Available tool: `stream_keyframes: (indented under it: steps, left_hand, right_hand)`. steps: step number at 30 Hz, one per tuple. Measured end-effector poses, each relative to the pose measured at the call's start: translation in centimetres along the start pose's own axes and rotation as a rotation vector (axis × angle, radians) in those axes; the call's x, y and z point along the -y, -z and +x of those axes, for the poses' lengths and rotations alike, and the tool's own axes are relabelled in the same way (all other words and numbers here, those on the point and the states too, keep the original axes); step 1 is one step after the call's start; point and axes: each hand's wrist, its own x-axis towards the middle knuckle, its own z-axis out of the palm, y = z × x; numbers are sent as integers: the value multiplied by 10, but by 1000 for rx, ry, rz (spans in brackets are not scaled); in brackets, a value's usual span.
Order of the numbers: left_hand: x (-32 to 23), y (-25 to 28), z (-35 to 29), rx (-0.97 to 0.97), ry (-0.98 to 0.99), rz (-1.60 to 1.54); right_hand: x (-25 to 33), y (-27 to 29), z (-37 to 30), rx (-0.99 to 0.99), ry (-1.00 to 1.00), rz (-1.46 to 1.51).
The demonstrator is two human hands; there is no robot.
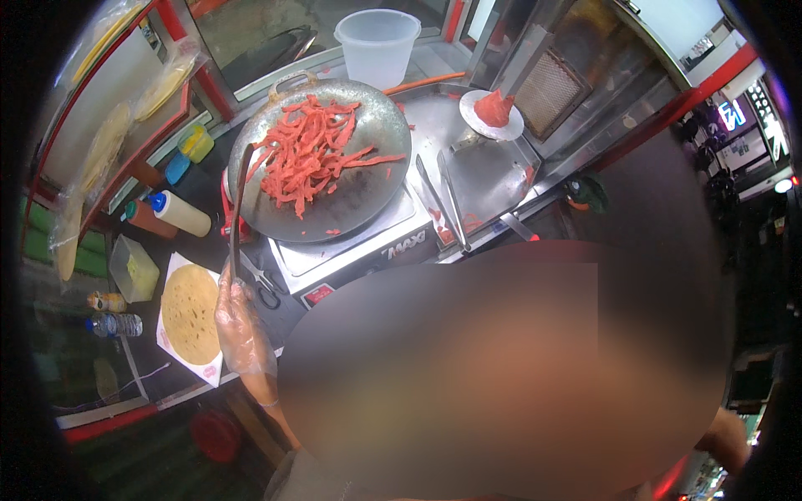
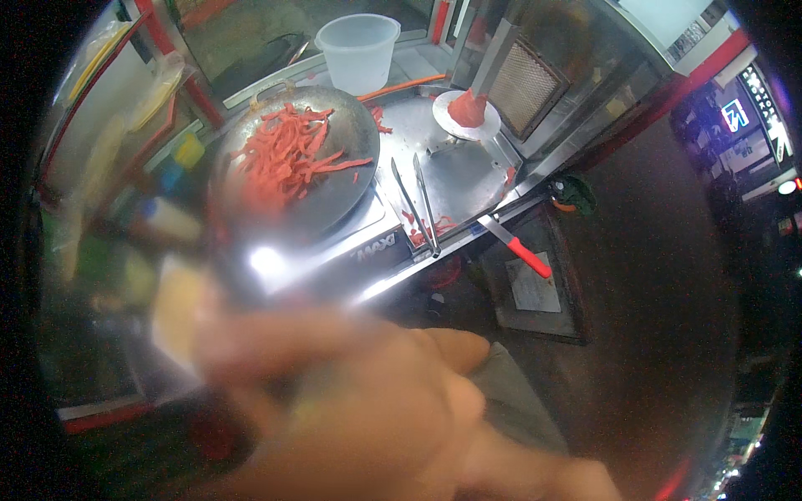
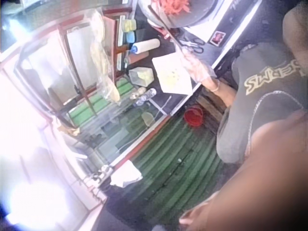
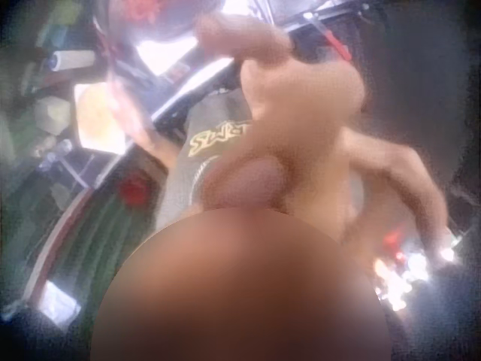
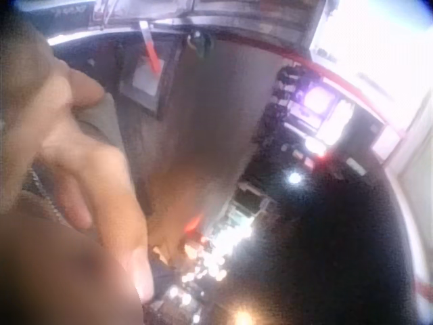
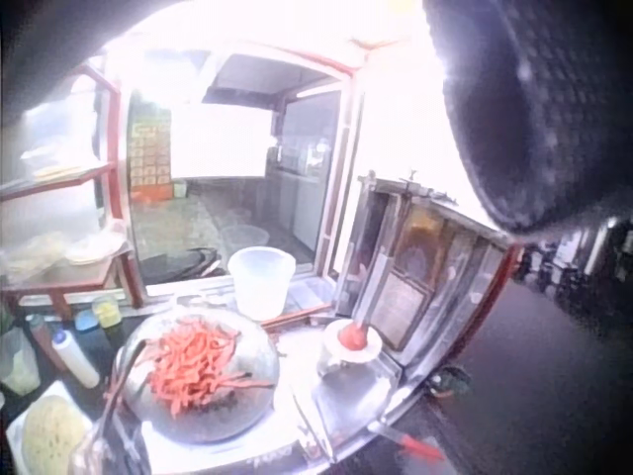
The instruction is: The person cooks a tortilla on a flat griddle, then adds shredded lettuce and cooked meat to a separate tortilla on a paper plate. They finish by drizzling sauce over the assembled taco.
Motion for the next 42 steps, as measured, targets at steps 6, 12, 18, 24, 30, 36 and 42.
stream_keyframes:
  steps: [6,12,18,24,30,36,42]
  left_hand:
    - [15,-1,4,28,-133,-81]
    - [16,-2,-2,3,-32,-137]
    - [16,5,-5,-5,-40,-148]
    - [23,7,-6,-124,-14,-238]
    - [18,9,-11,-51,25,-67]
    - [21,0,-11,-62,-8,-120]
    - [23,0,-14,-12,48,-185]
  right_hand:
    - [-8,-2,-2,-12,-22,43]
    - [-4,-4,-1,4,-25,77]
    - [-19,1,1,-28,-15,174]
    - [-24,13,-3,-148,-155,58]
    - [-29,18,4,-171,-203,-54]
    - [-23,-14,-4,25,-457,-162]
    - [-16,-29,-24,256,-554,-77]
